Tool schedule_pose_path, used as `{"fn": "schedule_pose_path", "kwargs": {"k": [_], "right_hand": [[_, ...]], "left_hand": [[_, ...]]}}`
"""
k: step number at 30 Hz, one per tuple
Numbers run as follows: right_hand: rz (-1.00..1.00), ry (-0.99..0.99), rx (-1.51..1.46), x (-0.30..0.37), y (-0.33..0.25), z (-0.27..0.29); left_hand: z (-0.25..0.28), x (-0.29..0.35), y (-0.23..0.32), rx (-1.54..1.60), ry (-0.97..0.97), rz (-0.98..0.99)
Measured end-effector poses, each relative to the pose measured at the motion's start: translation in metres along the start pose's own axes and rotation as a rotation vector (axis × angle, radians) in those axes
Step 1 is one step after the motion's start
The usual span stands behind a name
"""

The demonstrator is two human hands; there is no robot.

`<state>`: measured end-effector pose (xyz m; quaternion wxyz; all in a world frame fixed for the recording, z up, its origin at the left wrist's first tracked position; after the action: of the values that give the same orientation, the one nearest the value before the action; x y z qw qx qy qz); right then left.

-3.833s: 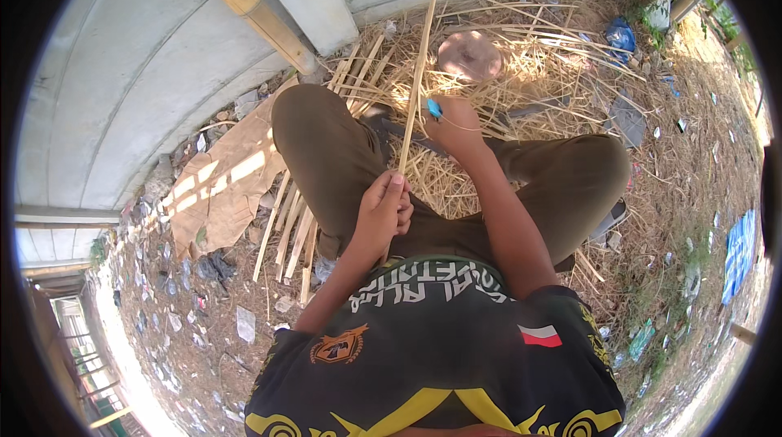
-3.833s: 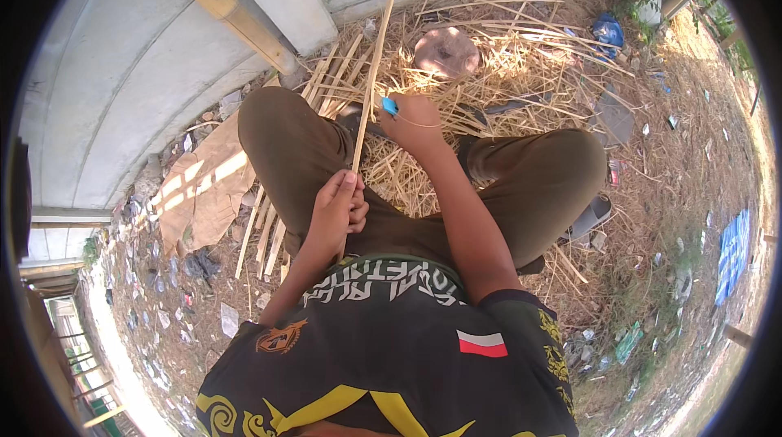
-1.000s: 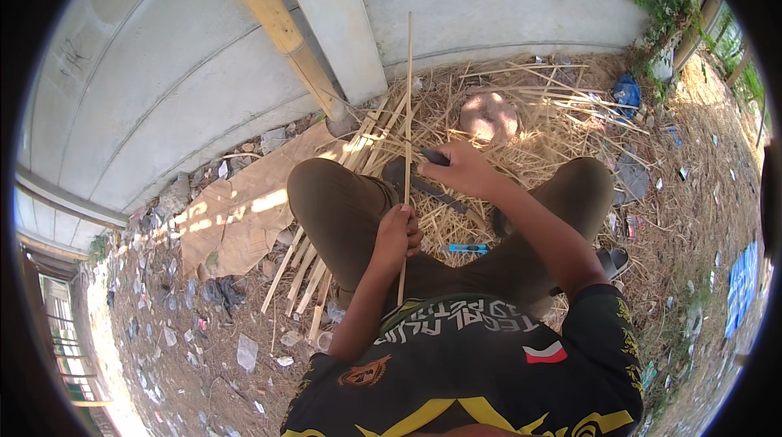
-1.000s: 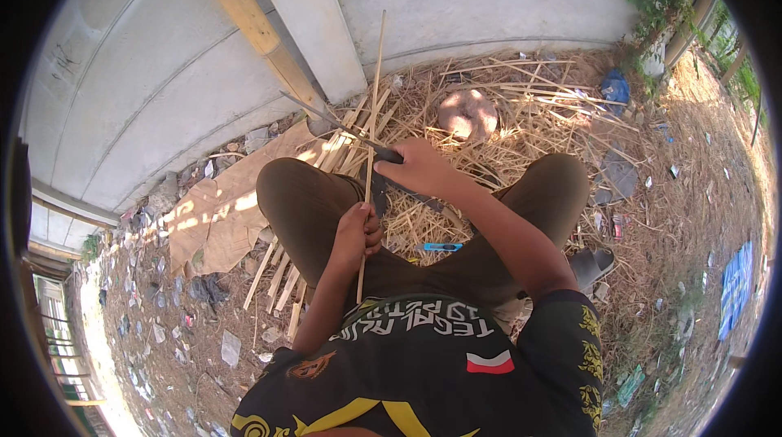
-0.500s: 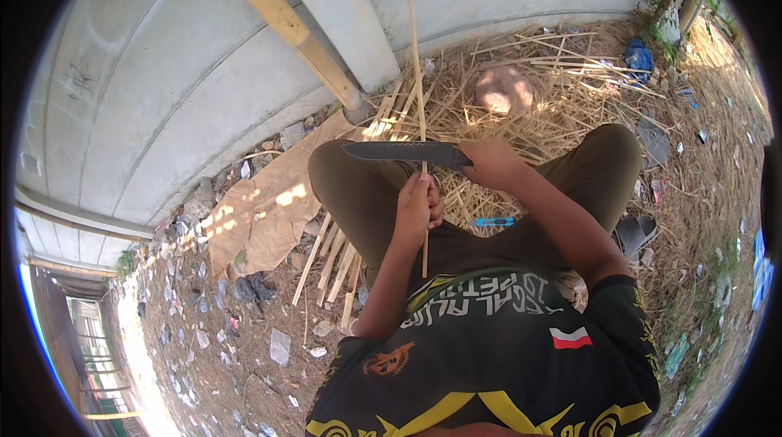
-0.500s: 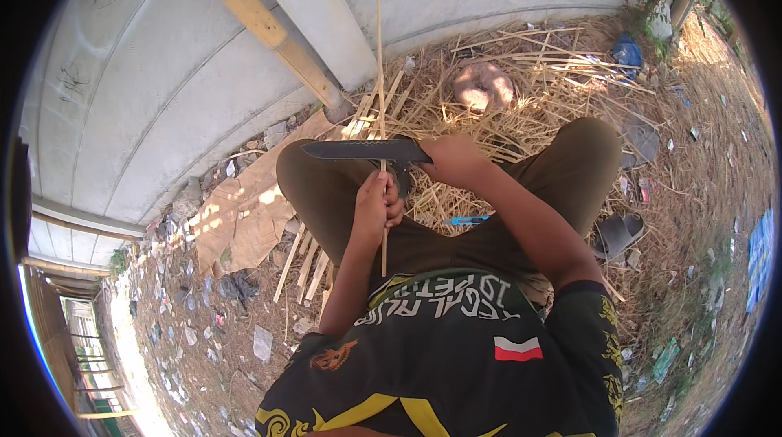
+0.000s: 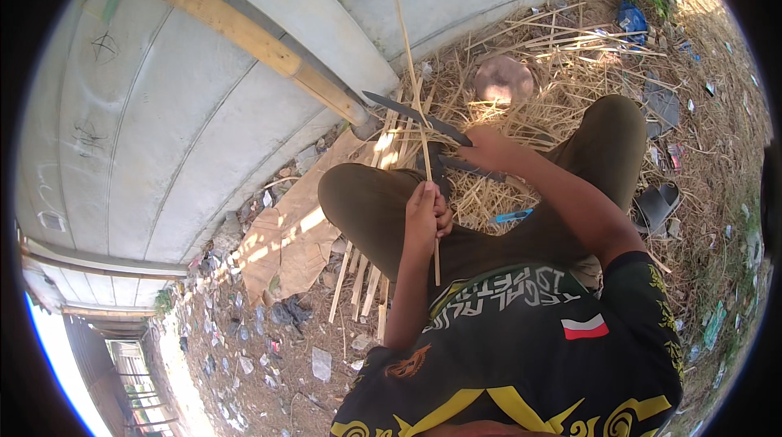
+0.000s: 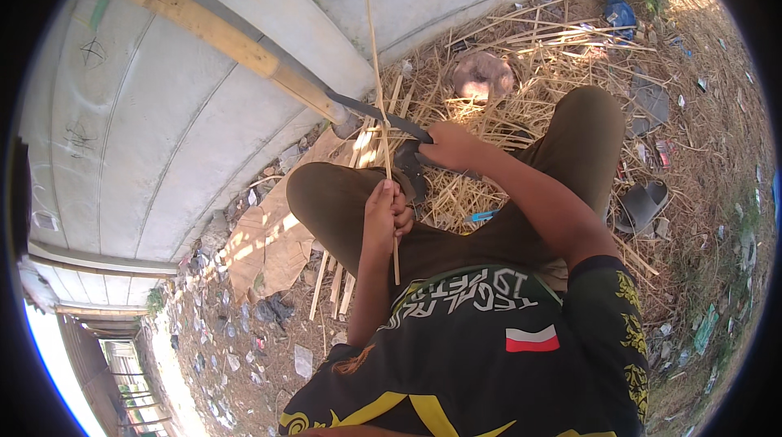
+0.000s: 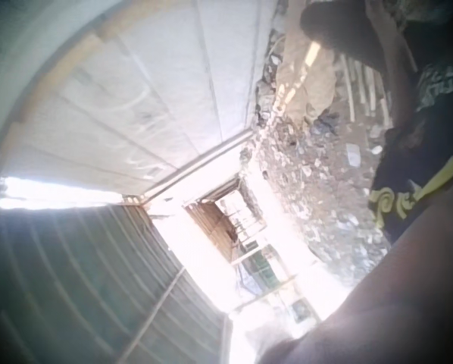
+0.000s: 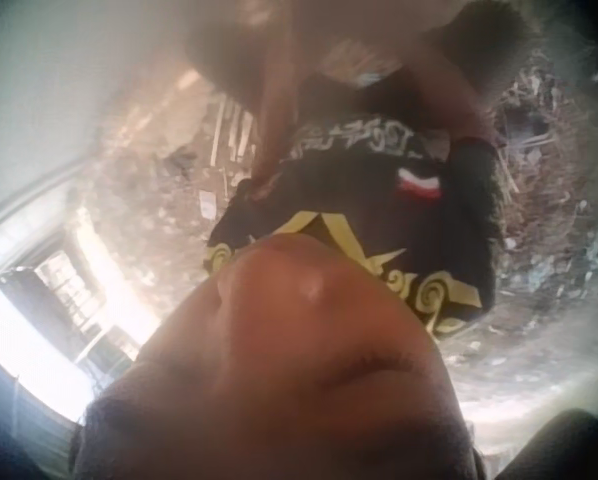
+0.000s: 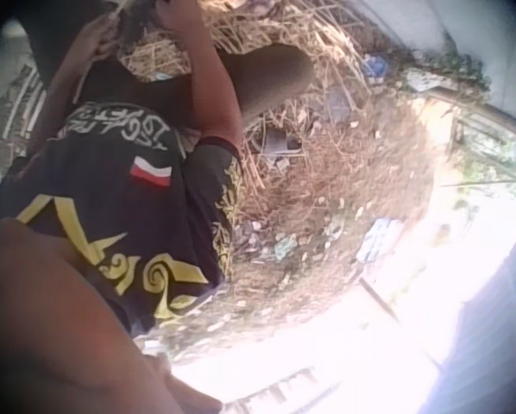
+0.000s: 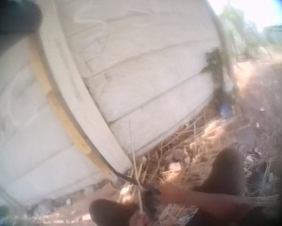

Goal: The person sits on the ground and uses a knife to shave and smooth a thin bamboo stick. They hold the stick with one hand and scrape the blade along its length to remove the outer layer, creating thin shavings.

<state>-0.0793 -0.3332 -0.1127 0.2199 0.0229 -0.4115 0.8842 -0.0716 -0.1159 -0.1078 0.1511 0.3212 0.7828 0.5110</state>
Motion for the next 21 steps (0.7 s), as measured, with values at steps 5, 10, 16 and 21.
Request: {"fn": "schedule_pose_path", "kwargs": {"k": [5,10,16,21], "right_hand": [[-0.192,-0.323,-0.316,-0.003,0.007,-0.008],[0.019,0.062,-0.006,0.000,0.010,-0.011],[0.287,0.216,0.526,0.022,-0.021,-0.007],[-0.100,0.412,0.429,-0.020,0.010,0.034]], "left_hand": [[0.001,0.000,0.000,0.017,0.021,0.037],[-0.002,0.000,0.001,0.013,0.008,0.023],[0.003,0.002,-0.001,0.002,-0.007,-0.008],[-0.003,0.000,-0.005,-0.115,-0.080,0.015]]}}
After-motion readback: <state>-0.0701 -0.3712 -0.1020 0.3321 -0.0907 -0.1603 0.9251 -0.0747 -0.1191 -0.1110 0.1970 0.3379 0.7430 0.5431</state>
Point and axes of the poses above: each hand's wrist, its own x-axis away from the middle knuckle, its own z-axis out of the back of the hand, y = z × x, the point moved 5 cm from there along -x, towards the middle knuckle, and after that the axes turned 14 degrees about -z, right-handed, at the moved point
